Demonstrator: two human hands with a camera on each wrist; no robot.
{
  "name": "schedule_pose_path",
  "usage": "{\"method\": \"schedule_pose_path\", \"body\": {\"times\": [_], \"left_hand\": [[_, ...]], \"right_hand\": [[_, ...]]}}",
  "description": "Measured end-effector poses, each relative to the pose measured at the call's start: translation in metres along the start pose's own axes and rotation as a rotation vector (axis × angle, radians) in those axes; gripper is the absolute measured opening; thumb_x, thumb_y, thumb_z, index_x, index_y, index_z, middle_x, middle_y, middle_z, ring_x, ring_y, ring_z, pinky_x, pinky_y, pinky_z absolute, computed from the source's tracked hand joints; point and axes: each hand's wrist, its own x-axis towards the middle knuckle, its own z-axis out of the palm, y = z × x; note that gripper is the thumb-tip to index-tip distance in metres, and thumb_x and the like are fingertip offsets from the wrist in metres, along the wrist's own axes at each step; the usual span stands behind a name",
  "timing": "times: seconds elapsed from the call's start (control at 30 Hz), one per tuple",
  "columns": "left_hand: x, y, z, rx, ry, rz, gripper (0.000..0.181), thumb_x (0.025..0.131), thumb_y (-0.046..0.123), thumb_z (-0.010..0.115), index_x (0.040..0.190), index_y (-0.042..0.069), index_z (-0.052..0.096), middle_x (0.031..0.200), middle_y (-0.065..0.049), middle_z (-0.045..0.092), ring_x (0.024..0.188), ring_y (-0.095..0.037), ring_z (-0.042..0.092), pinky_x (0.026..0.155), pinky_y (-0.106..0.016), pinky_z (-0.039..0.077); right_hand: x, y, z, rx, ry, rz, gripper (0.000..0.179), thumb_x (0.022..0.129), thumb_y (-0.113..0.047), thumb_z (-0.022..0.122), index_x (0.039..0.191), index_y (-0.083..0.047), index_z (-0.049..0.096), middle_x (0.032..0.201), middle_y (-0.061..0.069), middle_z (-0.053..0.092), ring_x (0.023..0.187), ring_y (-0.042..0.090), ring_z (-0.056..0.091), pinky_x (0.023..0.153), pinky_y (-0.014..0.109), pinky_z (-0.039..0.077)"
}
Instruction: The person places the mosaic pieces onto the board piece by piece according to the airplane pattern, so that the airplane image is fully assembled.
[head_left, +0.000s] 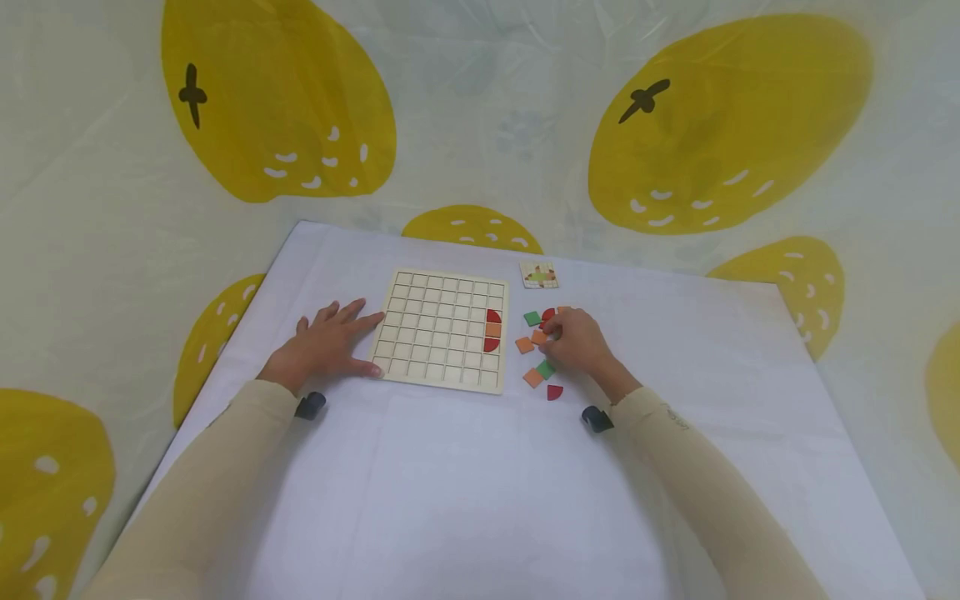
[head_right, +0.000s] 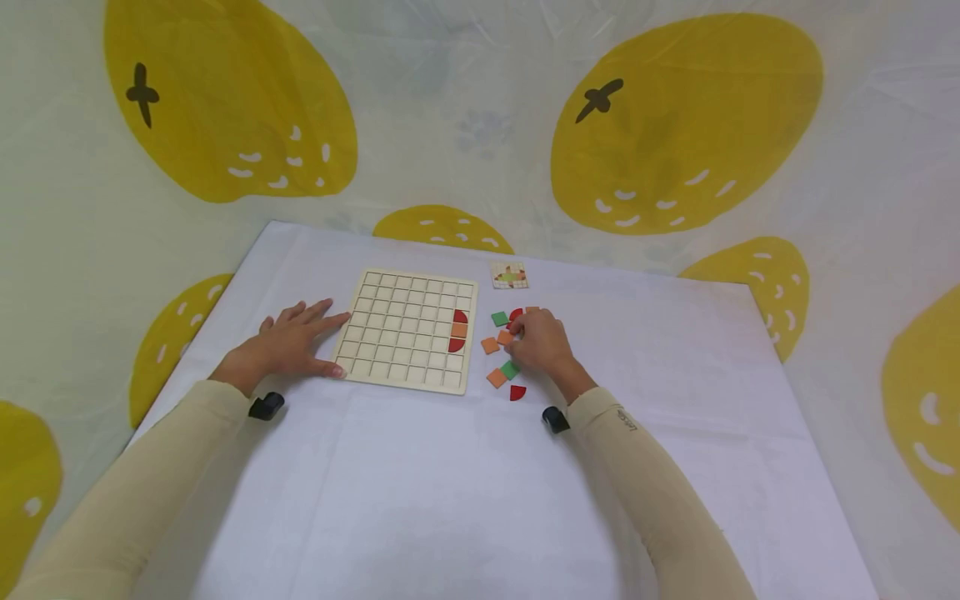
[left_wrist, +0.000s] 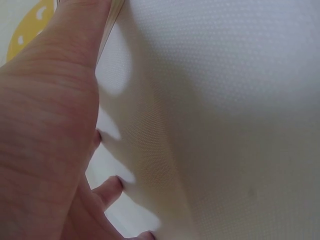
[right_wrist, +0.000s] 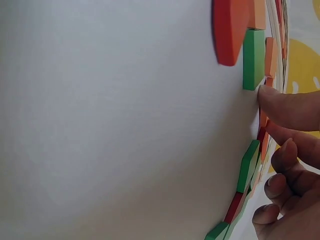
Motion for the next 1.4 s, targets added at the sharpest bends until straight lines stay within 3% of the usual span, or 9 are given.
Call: {"method": "schedule_pose_path", "body": {"times": [0.17,0.8,1.0,1.17,1.4], "left_hand": [[-0.001,0.0,-0.001,-0.001,-0.005,-0.003,0.112,0.076,0.082,0.07,0.166,0.04,0.02,0.179,-0.008,0.005,0.161,-0.052,0.005,0.116,-0.086,0.011],[0.0,-0.001,0.0,0.008,-0.002,0.001,0.112,0.076,0.085,0.067,0.166,0.041,0.019,0.179,-0.007,0.005,0.161,-0.052,0.005,0.116,-0.086,0.012],[0.001,-0.003,0.003,0.008,0.01,0.002,0.113,0.073,0.087,0.066,0.166,0.042,0.019,0.179,-0.007,0.007,0.16,-0.052,0.006,0.115,-0.086,0.012],[0.002,-0.002,0.002,0.01,0.011,0.005,0.112,0.074,0.085,0.067,0.166,0.041,0.02,0.178,-0.008,0.007,0.16,-0.053,0.006,0.115,-0.086,0.013],[0.001,-0.001,0.002,-0.022,0.002,-0.002,0.113,0.074,0.085,0.068,0.166,0.041,0.02,0.179,-0.007,0.004,0.16,-0.053,0.004,0.116,-0.086,0.01]], "right_hand": [[0.002,0.0,-0.001,-0.005,-0.013,0.003,0.028,0.092,-0.022,0.078,0.114,-0.006,0.074,0.113,0.01,0.065,0.109,0.027,0.056,0.091,0.04,0.058],[0.001,-0.002,-0.006,0.008,-0.022,-0.115,0.03,0.091,-0.024,0.078,0.116,-0.006,0.076,0.102,0.009,0.065,0.102,0.027,0.056,0.084,0.037,0.055],[0.002,-0.004,-0.005,0.016,-0.02,-0.16,0.026,0.092,-0.022,0.077,0.112,-0.006,0.077,0.106,0.011,0.067,0.104,0.028,0.056,0.09,0.041,0.055],[0.001,-0.009,-0.005,0.019,-0.025,-0.145,0.024,0.092,-0.02,0.076,0.112,-0.007,0.076,0.11,0.01,0.066,0.106,0.028,0.056,0.093,0.041,0.056],[0.0,-0.012,-0.003,0.03,-0.009,-0.201,0.027,0.09,-0.019,0.077,0.113,-0.005,0.078,0.102,0.009,0.065,0.098,0.025,0.055,0.079,0.033,0.05]]}}
